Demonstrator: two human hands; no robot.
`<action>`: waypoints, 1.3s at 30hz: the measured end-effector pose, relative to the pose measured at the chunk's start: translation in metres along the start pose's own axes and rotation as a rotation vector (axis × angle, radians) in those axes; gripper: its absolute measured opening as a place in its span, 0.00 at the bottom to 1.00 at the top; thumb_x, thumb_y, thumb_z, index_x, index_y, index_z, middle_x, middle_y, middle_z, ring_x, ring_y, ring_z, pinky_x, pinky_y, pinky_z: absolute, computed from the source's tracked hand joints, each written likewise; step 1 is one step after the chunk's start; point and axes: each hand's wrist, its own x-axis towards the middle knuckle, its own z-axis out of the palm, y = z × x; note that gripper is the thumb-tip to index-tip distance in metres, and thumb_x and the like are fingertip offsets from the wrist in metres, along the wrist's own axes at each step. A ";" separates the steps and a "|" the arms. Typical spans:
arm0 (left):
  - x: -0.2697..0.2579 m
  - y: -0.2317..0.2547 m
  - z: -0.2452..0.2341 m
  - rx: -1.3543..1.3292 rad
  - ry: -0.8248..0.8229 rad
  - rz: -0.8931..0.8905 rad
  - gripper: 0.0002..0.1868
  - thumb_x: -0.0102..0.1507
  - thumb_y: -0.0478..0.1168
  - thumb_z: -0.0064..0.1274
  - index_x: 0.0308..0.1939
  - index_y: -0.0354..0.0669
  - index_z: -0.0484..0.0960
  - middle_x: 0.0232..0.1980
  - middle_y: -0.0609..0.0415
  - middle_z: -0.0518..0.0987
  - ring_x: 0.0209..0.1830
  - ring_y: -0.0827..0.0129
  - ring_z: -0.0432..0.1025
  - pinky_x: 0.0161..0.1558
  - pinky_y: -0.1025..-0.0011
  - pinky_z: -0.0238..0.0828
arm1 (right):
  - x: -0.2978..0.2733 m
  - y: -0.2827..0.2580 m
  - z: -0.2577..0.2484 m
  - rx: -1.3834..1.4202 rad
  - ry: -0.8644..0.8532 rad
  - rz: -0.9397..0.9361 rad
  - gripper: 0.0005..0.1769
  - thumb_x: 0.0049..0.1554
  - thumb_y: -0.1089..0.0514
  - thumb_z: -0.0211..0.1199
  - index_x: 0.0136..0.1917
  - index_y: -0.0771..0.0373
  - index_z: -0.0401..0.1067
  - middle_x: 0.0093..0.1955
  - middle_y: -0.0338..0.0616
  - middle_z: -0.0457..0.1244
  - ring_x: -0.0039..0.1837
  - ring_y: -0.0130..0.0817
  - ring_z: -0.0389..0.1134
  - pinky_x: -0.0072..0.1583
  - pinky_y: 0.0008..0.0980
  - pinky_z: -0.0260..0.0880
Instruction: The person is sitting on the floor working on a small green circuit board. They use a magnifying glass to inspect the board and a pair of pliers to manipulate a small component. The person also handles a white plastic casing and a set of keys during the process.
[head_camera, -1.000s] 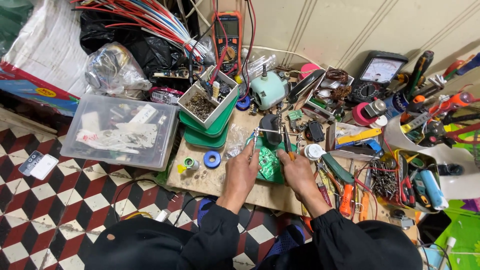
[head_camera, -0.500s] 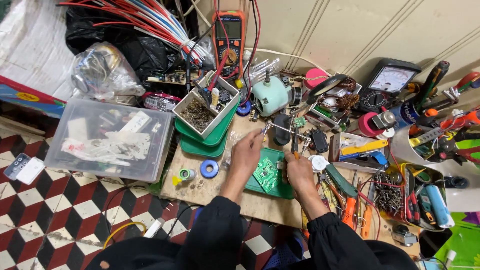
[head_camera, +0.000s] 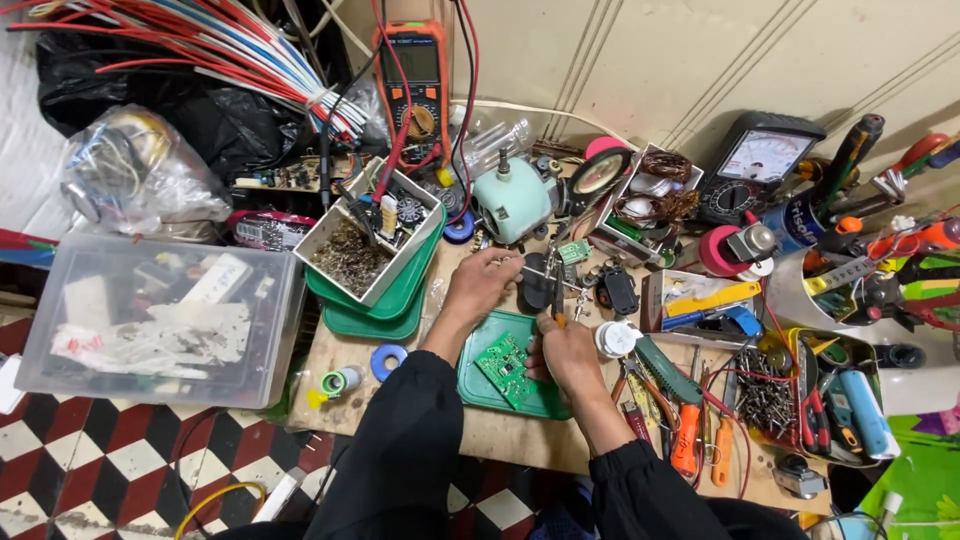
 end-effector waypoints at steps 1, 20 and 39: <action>0.000 0.001 -0.001 -0.100 -0.002 -0.003 0.24 0.60 0.53 0.69 0.58 0.51 0.91 0.35 0.54 0.90 0.35 0.72 0.85 0.41 0.72 0.86 | 0.002 -0.001 -0.001 0.046 -0.035 0.008 0.23 0.68 0.52 0.57 0.61 0.78 0.73 0.38 0.64 0.71 0.36 0.52 0.77 0.35 0.49 0.83; -0.032 -0.006 -0.035 0.008 -0.018 0.054 0.24 0.69 0.47 0.58 0.65 0.39 0.84 0.42 0.50 0.88 0.35 0.69 0.80 0.38 0.73 0.75 | -0.131 -0.029 -0.129 0.327 -0.094 0.035 0.19 0.75 0.62 0.49 0.66 0.80 0.75 0.44 0.63 0.67 0.43 0.52 0.70 0.50 0.49 0.78; -0.125 0.139 -0.091 0.694 0.018 0.260 0.35 0.65 0.64 0.64 0.68 0.46 0.86 0.69 0.38 0.83 0.75 0.37 0.71 0.75 0.42 0.65 | -0.027 0.138 -0.371 -0.510 0.606 -0.185 0.31 0.65 0.40 0.60 0.75 0.52 0.79 0.62 0.68 0.74 0.69 0.73 0.71 0.69 0.67 0.71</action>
